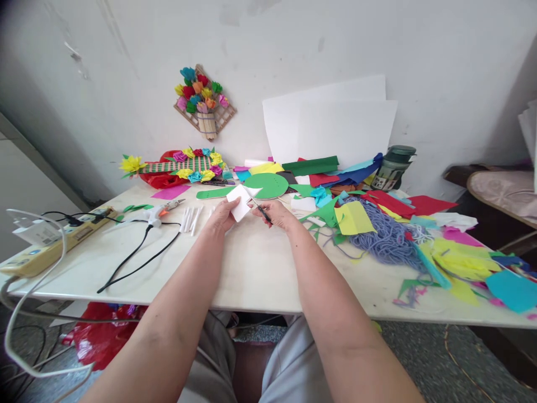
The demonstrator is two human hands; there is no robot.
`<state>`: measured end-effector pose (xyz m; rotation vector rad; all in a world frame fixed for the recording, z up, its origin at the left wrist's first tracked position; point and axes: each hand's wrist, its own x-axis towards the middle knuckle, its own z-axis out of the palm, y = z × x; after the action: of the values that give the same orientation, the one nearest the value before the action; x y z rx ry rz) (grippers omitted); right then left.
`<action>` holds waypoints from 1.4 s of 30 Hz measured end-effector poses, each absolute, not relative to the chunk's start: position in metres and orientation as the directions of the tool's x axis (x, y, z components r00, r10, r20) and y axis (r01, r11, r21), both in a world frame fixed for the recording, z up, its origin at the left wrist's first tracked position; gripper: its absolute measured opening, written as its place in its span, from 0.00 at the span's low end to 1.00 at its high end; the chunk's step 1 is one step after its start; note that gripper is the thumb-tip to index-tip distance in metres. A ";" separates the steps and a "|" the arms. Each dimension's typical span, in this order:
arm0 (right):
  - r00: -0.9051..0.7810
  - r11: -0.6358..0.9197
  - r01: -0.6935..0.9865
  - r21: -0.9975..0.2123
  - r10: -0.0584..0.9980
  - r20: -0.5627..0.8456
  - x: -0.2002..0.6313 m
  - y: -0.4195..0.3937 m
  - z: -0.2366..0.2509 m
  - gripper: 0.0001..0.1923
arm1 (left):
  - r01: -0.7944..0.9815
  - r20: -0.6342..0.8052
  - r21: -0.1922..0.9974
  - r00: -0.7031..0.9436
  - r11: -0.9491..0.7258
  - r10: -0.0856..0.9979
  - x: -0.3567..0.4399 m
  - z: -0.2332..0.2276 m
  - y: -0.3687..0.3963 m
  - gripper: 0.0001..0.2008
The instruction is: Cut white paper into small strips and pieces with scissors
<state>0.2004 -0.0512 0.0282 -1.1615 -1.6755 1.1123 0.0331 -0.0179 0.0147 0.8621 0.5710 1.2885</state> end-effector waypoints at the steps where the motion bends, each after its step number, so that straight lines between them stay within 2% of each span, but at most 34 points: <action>1: -0.258 0.192 0.259 -0.947 0.958 0.124 0.200 -0.051 0.028 0.16 | -0.582 0.094 0.812 0.212 0.049 0.973 0.033 0.015 -0.018 0.15; 9: -0.279 0.170 0.216 -0.962 0.955 0.106 0.204 -0.050 0.024 0.21 | -0.564 0.048 0.823 0.185 0.065 0.982 0.036 0.014 -0.017 0.13; 17: -0.262 0.099 0.281 -0.955 0.965 0.023 0.204 -0.058 0.032 0.17 | -0.541 0.075 0.837 0.265 0.084 0.961 0.039 0.012 -0.019 0.15; 20: -0.262 0.097 0.246 -0.964 0.965 0.030 0.204 -0.058 0.033 0.18 | -0.537 0.060 0.839 0.258 0.092 0.964 0.040 0.013 -0.020 0.16; 24: -0.209 0.095 0.163 -0.982 0.976 0.060 0.202 -0.056 0.032 0.24 | -0.550 0.045 0.831 0.224 0.088 0.974 0.040 0.015 -0.021 0.17; 28: -0.187 0.110 0.178 -0.978 0.980 0.076 0.200 -0.055 0.032 0.28 | -0.565 0.054 0.821 0.225 0.085 0.973 0.039 0.016 -0.021 0.18; 35: -0.197 0.169 0.195 -0.966 0.972 0.130 0.200 -0.054 0.031 0.45 | -0.583 0.051 0.806 0.236 0.099 0.970 0.037 0.016 -0.019 0.16; 42: -0.178 0.167 0.207 -0.964 0.975 0.130 0.198 -0.056 0.033 0.50 | -0.600 0.046 0.793 0.239 0.110 0.970 0.037 0.016 -0.019 0.14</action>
<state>0.1984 -0.0563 0.0330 -1.1720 -1.5626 1.0993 0.0366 -0.0188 0.0162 0.8043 0.5713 1.2502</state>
